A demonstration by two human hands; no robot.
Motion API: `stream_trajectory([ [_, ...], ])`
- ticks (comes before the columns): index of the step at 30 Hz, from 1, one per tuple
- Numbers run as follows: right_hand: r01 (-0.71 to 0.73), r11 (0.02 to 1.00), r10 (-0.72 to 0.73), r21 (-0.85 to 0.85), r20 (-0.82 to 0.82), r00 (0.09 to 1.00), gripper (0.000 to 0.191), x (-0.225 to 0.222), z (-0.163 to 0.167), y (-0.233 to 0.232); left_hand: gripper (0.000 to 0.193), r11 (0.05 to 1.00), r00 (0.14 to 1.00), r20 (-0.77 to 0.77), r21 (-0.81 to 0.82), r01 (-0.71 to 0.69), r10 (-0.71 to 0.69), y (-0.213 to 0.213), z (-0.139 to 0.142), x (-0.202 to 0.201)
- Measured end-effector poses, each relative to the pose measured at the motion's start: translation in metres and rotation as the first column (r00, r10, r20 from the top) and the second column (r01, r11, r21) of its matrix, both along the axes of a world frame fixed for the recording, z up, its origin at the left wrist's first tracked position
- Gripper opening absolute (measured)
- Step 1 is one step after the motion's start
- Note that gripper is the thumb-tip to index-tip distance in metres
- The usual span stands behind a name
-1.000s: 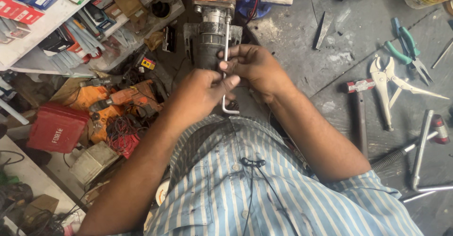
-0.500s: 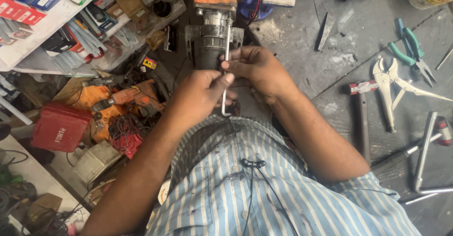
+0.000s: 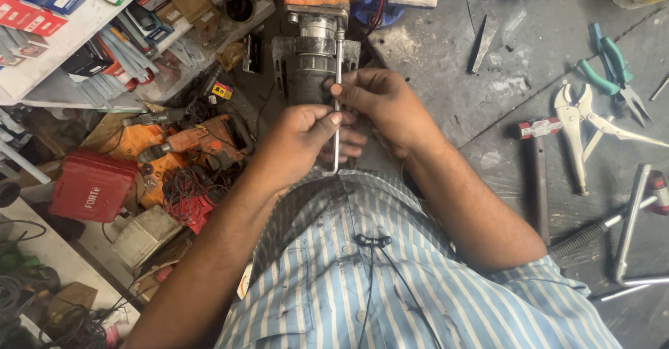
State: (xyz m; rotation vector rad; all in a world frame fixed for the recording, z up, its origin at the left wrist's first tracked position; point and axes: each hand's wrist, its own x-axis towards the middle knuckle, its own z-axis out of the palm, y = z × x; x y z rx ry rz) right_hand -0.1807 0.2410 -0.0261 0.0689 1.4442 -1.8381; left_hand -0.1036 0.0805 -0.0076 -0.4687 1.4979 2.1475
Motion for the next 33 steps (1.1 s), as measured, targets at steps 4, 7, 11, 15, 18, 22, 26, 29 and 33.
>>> stream_trajectory([
  [4, -0.010, 1.000, 0.010, -0.015, 0.003, 1.000, 0.014, -0.005, -0.007, -0.001, 0.032, 0.947, 0.994, -0.047, -0.310, 0.082, -0.101, 0.000, 0.008, 0.001],
  [7, -0.038, 0.998, 0.041, 0.051, -0.053, 0.998, 0.017, -0.007, -0.013, -0.006, 0.032, 0.811, 0.989, -0.057, -0.579, 0.077, -0.134, 0.001, 0.016, 0.004],
  [11, -0.017, 0.990, 0.041, 0.139, -0.166, 0.985, 0.024, -0.006, -0.012, -0.012, 0.028, 0.818, 0.984, -0.156, -0.575, -0.018, -0.088, 0.002, 0.011, 0.003],
  [15, 0.102, 0.981, -0.050, 0.163, -0.296, 0.954, 0.022, -0.007, -0.002, -0.016, 0.029, 0.955, 0.997, -0.069, -0.297, 0.015, -0.037, -0.005, -0.003, 0.003],
  [18, 0.222, 0.969, -0.183, 0.105, -0.290, 0.939, 0.018, -0.014, 0.002, -0.019, 0.035, 0.991, 0.999, -0.045, -0.133, 0.016, -0.022, -0.009, -0.010, 0.003],
  [22, 0.234, 0.954, -0.172, 0.187, -0.296, 0.940, 0.022, -0.024, 0.001, -0.022, 0.037, 0.995, 0.999, -0.038, -0.101, 0.020, -0.024, -0.008, -0.011, 0.004],
  [26, 0.240, 0.961, -0.206, 0.136, -0.228, 0.952, 0.022, -0.031, -0.003, -0.027, 0.037, 0.990, 0.994, -0.087, -0.129, 0.052, -0.064, -0.019, -0.009, 0.004],
  [29, 0.258, 0.950, -0.238, 0.174, -0.130, 0.963, 0.018, -0.030, -0.004, -0.031, 0.039, 0.971, 0.982, -0.016, -0.157, 0.182, -0.187, -0.039, -0.007, 0.005],
  [33, 0.318, 0.929, -0.295, 0.188, -0.138, 0.945, 0.020, -0.018, -0.013, -0.017, 0.040, 0.879, 0.890, 0.024, -0.149, 0.453, -0.455, -0.068, -0.003, 0.008],
])
